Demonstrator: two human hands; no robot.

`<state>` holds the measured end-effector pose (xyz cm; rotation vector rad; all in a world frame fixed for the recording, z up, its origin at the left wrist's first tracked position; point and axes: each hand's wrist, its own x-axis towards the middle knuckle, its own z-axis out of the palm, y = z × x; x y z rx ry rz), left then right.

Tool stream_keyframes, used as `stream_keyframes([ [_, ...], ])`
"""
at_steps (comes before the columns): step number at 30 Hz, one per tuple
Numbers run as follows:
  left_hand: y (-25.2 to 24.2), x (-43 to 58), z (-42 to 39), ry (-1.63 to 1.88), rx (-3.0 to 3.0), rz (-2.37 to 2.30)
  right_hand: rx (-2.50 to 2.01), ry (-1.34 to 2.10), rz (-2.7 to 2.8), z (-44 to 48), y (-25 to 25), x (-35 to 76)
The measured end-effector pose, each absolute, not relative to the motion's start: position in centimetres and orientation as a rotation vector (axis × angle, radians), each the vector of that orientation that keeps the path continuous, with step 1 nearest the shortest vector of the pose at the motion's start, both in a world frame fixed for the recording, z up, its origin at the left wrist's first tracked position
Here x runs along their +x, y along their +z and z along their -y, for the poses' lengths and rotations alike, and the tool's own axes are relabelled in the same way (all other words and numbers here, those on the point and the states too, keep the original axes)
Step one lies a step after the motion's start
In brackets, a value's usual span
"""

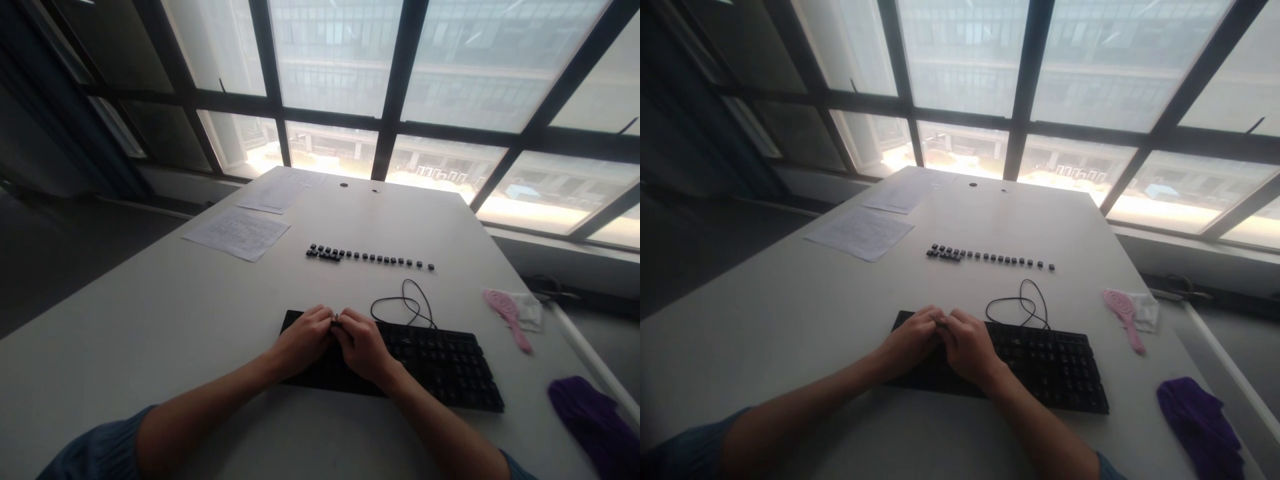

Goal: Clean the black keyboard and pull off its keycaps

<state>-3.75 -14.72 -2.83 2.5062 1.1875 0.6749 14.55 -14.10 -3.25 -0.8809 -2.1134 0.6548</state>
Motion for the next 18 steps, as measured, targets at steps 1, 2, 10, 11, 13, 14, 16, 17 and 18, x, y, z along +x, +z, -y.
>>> stream_keyframes([
  [1,-2.8,-3.8,14.7,0.667,2.516,-1.180,-0.882,0.646,2.113,14.1,-3.3,14.5],
  [2,-2.8,-3.8,14.7,0.662,2.526,-1.172,-0.881,0.639,2.112,14.1,-3.3,14.5],
  [10,-2.6,-3.8,14.8,0.688,2.587,-1.157,-0.822,0.651,2.027,14.2,-3.2,14.6],
  [11,-2.5,-3.8,14.9,0.698,2.589,-1.156,-0.818,0.660,2.009,14.2,-3.1,14.6],
  [13,-2.3,-3.7,15.0,0.711,2.577,-1.172,-0.824,0.699,1.965,14.2,-3.0,14.6],
  [14,-2.1,-3.6,15.1,0.716,2.566,-1.183,-0.836,0.720,1.932,14.2,-2.9,14.6],
  [16,-1.8,-3.5,15.2,0.721,2.539,-1.203,-0.870,0.756,1.855,14.1,-2.8,14.6],
  [17,-1.7,-3.5,15.2,0.720,2.528,-1.204,-0.886,0.770,1.828,14.0,-2.8,14.6],
  [18,-1.6,-3.5,15.2,0.715,2.520,-1.199,-0.899,0.783,1.816,14.0,-2.8,14.6],
])
